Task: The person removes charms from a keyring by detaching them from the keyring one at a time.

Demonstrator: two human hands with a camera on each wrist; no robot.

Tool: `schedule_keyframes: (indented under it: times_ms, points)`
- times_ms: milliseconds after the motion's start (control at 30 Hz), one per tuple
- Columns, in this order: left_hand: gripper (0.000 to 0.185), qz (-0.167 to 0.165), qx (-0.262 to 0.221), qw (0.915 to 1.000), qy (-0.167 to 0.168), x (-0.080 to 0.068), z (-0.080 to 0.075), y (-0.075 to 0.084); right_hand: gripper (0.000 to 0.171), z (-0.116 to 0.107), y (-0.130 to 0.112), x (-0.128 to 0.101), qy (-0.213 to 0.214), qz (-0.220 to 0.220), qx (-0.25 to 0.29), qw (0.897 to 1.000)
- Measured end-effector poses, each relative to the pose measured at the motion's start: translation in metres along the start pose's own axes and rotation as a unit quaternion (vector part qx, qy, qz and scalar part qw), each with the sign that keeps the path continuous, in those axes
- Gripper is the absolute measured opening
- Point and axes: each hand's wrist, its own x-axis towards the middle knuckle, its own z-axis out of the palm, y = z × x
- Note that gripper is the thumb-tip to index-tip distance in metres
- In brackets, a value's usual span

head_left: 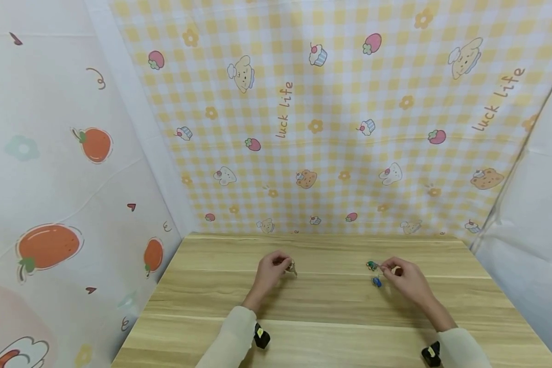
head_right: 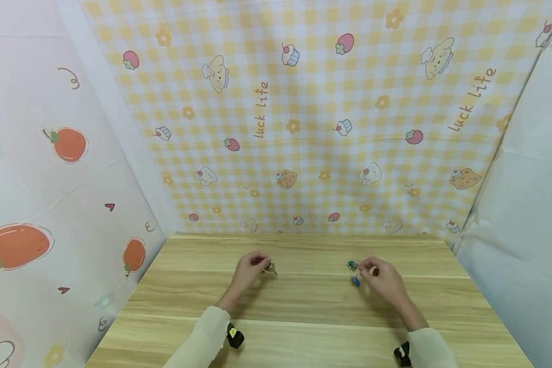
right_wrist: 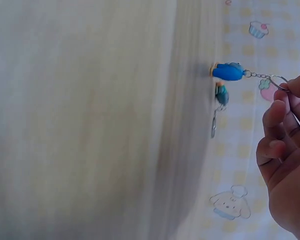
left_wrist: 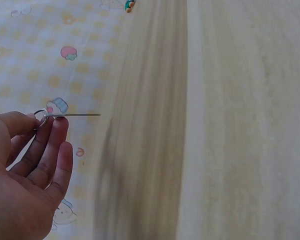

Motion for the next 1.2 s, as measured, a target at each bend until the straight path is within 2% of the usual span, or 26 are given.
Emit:
schedule_keyframes:
  times_ms: [233,433,567,833,1033,1200]
  points:
    - [0.014,-0.026,-0.01,0.9995,0.017,-0.001,-0.011,-0.018,0.01,-0.006,0.014,-0.005,0.006,0.027,-0.012,1.0]
    - [0.013,-0.041,0.022,0.9989,0.011,-0.002,-0.023,-0.026,0.017,-0.012,0.023,-0.007,0.0,0.045,-0.012,0.999]
    - [0.011,-0.033,0.064,0.9974,0.005,-0.001,-0.029,-0.028,0.02,-0.016,0.028,-0.008,-0.016,0.061,-0.004,0.998]
    - [0.01,-0.028,0.141,0.9895,-0.011,-0.004,-0.037,-0.032,0.022,-0.022,0.038,-0.008,-0.044,0.08,-0.038,0.995]
    - [0.009,-0.022,0.165,0.9861,-0.011,-0.004,-0.042,-0.036,0.024,-0.024,0.043,-0.011,-0.067,0.105,-0.026,0.992]
    - [0.015,-0.026,0.157,0.9872,-0.012,-0.003,-0.047,-0.035,0.024,-0.025,0.046,-0.012,-0.073,0.107,-0.014,0.992]
